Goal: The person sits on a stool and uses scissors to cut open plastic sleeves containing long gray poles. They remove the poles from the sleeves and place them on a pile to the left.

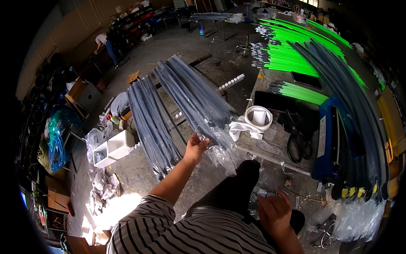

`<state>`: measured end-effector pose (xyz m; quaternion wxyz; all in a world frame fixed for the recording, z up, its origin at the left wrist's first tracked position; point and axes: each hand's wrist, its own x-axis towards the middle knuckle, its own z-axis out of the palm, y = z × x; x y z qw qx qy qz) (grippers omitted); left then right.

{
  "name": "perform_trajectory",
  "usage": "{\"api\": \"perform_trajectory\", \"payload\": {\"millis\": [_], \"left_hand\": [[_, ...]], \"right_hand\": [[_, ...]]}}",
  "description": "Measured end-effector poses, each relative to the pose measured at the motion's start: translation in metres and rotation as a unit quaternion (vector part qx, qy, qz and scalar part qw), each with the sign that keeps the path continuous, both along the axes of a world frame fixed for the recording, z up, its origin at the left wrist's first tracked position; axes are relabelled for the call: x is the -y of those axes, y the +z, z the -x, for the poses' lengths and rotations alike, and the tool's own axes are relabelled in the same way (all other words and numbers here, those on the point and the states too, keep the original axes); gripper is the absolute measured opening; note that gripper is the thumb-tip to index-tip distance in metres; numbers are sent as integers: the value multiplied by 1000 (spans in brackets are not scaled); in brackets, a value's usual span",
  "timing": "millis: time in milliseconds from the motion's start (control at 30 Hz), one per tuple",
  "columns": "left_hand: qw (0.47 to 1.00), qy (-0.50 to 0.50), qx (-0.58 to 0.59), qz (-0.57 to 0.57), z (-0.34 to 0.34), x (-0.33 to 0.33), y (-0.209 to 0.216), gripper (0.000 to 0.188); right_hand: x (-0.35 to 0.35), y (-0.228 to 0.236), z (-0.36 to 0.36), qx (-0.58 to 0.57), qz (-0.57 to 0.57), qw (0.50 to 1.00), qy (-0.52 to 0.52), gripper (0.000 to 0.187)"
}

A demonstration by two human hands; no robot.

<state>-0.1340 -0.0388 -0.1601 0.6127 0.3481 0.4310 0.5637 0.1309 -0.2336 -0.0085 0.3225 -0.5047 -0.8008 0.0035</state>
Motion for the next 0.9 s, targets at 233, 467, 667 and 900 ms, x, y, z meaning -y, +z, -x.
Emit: {"api": "perform_trajectory", "payload": {"millis": [233, 467, 667, 900], "left_hand": [[993, -11, -21, -117, -48, 68, 38, 32], [973, -119, -103, -172, -98, 157, 85, 39], [854, -280, -267, -349, -69, 142, 115, 43], [953, 65, 273, -111, -6, 18, 163, 59]], "right_hand": [[-6, 0, 15, -47, 35, 998, 15, 31], [-28, 5, 52, -172, 172, 970, -8, 37], [8, -20, 0, -264, 267, 926, -38, 16], [63, -35, -48, -439, 448, 779, -12, 14]]}}
